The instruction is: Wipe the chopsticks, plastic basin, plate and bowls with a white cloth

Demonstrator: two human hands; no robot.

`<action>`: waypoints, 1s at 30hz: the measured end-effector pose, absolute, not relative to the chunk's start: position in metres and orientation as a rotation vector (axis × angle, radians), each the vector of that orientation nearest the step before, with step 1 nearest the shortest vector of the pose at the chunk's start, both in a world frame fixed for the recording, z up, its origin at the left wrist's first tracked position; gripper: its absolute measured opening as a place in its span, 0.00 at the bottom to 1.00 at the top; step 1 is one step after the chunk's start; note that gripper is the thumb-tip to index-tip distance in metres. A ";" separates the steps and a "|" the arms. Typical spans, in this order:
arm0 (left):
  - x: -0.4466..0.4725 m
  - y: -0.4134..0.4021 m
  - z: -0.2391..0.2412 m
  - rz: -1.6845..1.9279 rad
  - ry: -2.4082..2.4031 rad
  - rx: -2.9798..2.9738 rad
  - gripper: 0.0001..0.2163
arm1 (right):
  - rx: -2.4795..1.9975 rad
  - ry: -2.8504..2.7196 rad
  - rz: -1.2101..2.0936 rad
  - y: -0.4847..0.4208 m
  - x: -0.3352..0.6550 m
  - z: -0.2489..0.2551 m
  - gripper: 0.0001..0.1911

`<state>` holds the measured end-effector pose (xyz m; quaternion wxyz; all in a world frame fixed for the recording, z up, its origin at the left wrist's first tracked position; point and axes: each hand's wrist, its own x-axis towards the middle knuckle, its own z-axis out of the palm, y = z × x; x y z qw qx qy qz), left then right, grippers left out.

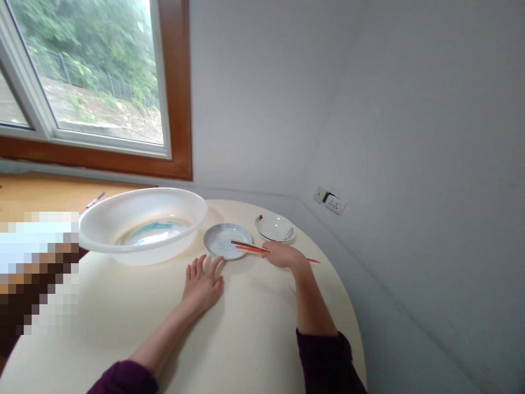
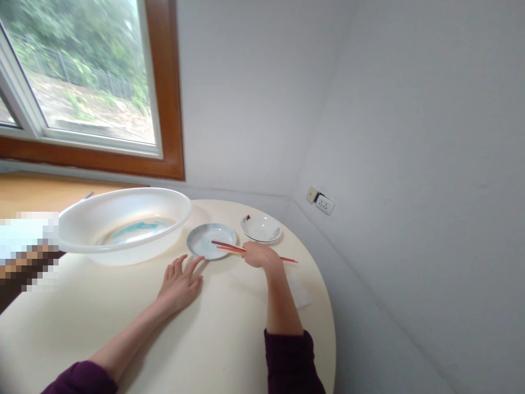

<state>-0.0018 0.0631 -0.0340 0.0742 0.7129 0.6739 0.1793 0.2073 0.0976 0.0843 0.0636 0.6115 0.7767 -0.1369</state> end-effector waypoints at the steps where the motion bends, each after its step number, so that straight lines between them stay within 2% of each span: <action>1: -0.002 0.063 -0.035 0.552 2.018 2.134 0.24 | 1.849 2.347 -0.410 0.098 0.207 0.083 0.13; 4: -0.003 0.064 -0.038 0.616 1.988 2.109 0.23 | 1.862 2.350 -0.394 0.100 0.208 0.081 0.13; 9: -0.008 0.066 -0.041 0.868 1.898 2.113 0.14 | 1.883 2.382 -0.326 0.102 0.205 0.078 0.11; 13: -0.010 0.068 -0.038 0.996 1.831 2.052 0.14 | 1.926 2.419 -0.205 0.104 0.194 0.071 0.11; 21: -0.007 0.063 -0.030 1.027 1.736 2.017 0.13 | 2.102 2.396 0.111 0.114 0.169 0.043 0.14; 30: -0.004 0.058 -0.027 0.930 1.561 2.099 0.13 | 2.158 2.351 0.216 0.120 0.162 0.024 0.15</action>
